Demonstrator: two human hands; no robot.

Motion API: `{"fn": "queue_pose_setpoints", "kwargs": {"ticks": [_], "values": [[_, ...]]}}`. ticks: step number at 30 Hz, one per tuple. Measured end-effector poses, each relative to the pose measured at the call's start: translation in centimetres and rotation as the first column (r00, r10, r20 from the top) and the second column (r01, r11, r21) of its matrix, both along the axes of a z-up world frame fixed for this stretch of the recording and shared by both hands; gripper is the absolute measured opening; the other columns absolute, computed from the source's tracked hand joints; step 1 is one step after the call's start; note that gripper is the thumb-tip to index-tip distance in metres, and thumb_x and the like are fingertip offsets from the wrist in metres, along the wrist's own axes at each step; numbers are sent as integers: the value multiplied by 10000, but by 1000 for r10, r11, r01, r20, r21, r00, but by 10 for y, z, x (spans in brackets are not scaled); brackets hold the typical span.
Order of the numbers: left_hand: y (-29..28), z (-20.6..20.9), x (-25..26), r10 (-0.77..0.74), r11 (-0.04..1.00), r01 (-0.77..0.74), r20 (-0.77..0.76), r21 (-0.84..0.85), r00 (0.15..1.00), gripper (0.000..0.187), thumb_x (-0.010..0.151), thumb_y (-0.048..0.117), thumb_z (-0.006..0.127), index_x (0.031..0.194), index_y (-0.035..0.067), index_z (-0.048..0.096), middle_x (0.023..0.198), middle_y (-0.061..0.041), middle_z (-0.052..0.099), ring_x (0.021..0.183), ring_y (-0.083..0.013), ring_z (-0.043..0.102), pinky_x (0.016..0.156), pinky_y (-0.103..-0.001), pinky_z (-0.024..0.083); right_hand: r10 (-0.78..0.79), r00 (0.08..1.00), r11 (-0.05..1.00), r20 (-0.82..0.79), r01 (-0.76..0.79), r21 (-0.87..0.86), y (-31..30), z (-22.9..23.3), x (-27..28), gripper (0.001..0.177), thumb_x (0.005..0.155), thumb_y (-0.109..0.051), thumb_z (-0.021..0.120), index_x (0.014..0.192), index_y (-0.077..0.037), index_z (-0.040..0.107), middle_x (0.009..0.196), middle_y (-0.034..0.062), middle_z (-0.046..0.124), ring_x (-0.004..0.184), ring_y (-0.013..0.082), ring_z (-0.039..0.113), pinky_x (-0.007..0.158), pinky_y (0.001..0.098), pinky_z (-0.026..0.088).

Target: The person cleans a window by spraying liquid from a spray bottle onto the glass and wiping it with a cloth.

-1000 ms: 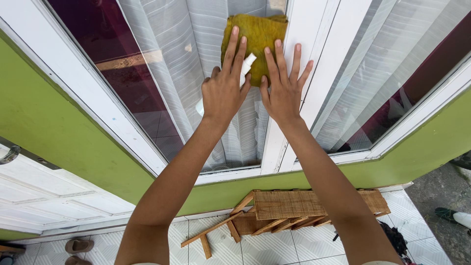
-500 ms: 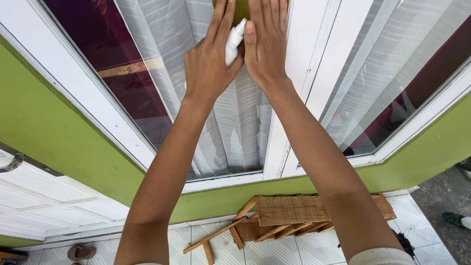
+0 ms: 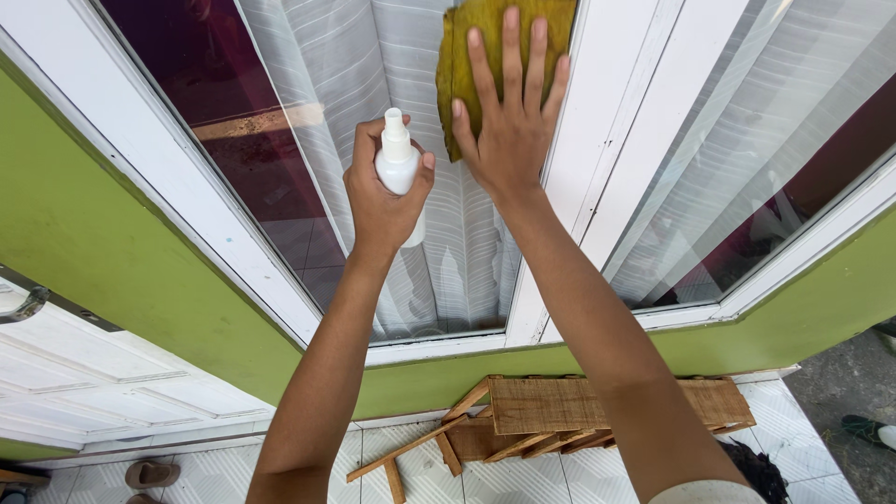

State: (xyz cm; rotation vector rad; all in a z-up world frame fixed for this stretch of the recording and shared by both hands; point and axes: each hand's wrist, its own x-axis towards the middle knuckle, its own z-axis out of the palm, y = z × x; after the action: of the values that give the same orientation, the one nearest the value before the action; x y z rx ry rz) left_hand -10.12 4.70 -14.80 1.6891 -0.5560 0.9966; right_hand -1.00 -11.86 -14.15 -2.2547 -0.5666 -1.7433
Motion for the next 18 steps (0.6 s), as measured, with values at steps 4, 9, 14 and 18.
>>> {"fn": "queue_pose_setpoints", "kwargs": {"ticks": [4, 9, 14, 18], "values": [[-11, -20, -2, -87, 992, 84, -36, -91, 996, 308, 966, 95, 771, 1171, 58, 543, 904, -37, 688, 844, -103, 683, 791, -274, 581, -35, 997, 999, -62, 34, -15, 1, -58, -2, 647, 1108, -464, 576, 1657, -197, 364, 1724, 136, 184, 1600, 371, 103, 1291, 647, 63], [-15, -56, -10, -196, 968, 154, -218, -196, 956, 278, 971, 83, 721, 1184, 47, 545, 882, -52, 678, 754, -103, 663, 676, -263, 572, -21, 988, 1000, -151, 24, 19, 4, -127, -4, 730, 1059, -466, 639, 1656, -167, 342, 1730, 180, 155, 1612, 394, 64, 1286, 653, 22], [0, -103, -22, -399, 897, 247, -428, -367, 811, 236, 957, 57, 634, 1169, 36, 534, 901, -83, 671, 741, -119, 686, 581, -289, 605, -15, 978, 1000, -210, 17, 10, 4, -185, -8, 769, 1058, -460, 646, 1660, -124, 306, 1725, 222, 122, 1604, 425, 44, 1277, 654, -2], [15, -140, -33, -546, 821, 274, -550, -500, 632, 220, 932, 34, 489, 1149, 28, 521, 825, -136, 663, 587, -179, 662, 517, -304, 568, -21, 961, 1000, -275, 24, 9, 11, -222, -17, 810, 1049, -465, 644, 1661, -83, 275, 1721, 256, 89, 1602, 452, 20, 1271, 654, -4]]}}
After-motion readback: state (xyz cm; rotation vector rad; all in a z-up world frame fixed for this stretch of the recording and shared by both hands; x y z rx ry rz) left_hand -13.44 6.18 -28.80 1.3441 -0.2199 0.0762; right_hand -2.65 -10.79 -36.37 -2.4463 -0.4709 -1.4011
